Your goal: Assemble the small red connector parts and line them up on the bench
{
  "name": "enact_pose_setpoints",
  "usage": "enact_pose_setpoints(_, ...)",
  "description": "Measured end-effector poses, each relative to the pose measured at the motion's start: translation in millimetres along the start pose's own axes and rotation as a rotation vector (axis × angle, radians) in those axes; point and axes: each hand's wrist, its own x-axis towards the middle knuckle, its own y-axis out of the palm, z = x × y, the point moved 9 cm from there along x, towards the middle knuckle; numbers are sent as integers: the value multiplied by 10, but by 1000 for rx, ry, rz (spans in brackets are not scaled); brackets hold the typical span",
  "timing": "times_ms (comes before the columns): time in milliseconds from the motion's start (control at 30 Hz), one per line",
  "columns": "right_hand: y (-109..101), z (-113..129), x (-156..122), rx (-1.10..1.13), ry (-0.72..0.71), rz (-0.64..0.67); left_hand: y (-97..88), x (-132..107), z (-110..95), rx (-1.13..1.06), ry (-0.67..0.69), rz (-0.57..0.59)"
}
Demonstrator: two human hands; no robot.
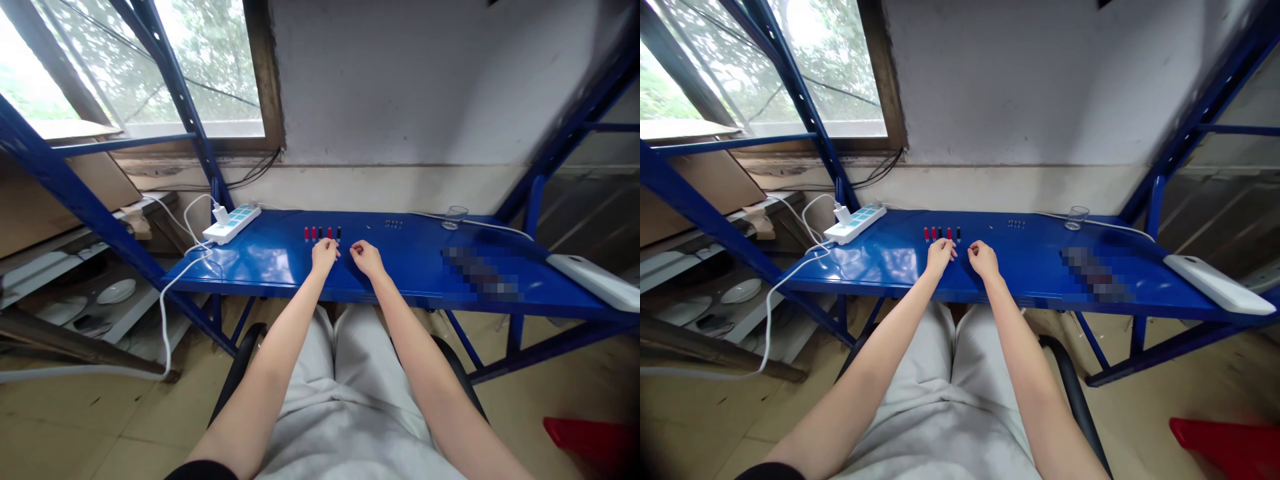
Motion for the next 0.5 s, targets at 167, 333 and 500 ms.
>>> enact_pose_setpoints(167, 28, 8, 60, -71, 27, 15, -186, 4, 2, -90, -18, -177)
enact_pose_setpoints(333, 143, 64, 223, -113, 36, 103, -254, -12, -21, -151, -29, -235)
enact_pose_setpoints(500, 226, 112, 405, -269, 16, 103, -273, -25, -22, -168, -40, -245)
